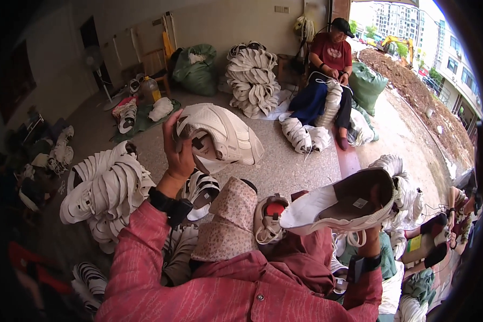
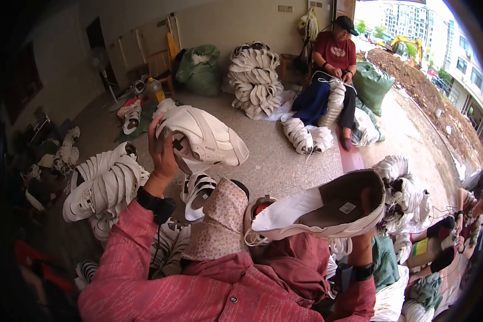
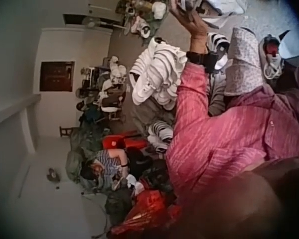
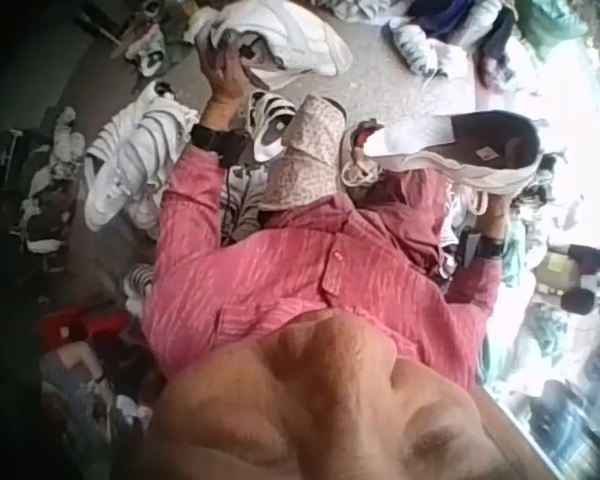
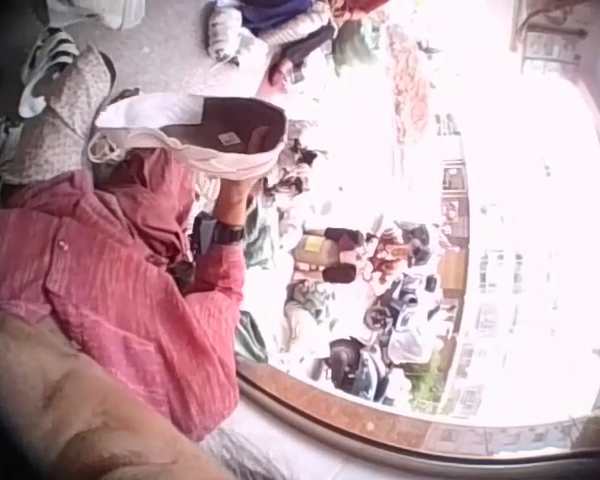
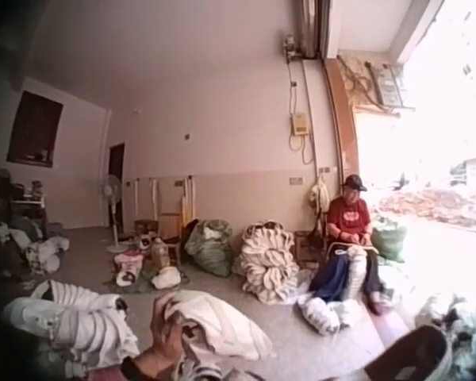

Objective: Threading laces through shoe upper components.

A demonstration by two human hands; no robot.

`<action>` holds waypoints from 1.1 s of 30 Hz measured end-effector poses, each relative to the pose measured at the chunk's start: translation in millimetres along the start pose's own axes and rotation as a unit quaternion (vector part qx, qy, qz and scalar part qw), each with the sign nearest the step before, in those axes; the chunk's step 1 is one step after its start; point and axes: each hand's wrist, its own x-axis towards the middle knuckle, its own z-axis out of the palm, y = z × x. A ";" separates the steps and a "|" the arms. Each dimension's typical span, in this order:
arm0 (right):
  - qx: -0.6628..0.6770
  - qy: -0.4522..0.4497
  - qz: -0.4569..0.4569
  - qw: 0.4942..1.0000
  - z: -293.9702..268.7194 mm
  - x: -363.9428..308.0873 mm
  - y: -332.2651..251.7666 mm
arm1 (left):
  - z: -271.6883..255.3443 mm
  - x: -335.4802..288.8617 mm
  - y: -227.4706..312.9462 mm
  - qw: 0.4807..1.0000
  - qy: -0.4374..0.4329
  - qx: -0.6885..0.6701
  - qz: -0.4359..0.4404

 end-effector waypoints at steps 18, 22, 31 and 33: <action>0.377 -0.158 0.013 0.913 46.1 48.7 -112.6 | -10.0 6.0 -4.9 0.619 0.072 -0.511 -0.592; 0.470 -0.190 0.021 0.862 42.9 66.2 -121.3 | -1.1 3.8 7.7 0.612 0.089 -0.513 -0.596; 0.654 -0.230 0.075 0.717 -0.1 54.6 -77.5 | 16.0 13.4 -37.3 0.858 0.185 -0.293 -0.379; 0.445 -0.220 0.111 0.861 -38.5 83.0 -142.5 | 17.8 14.0 -47.3 0.737 0.240 -0.343 -0.531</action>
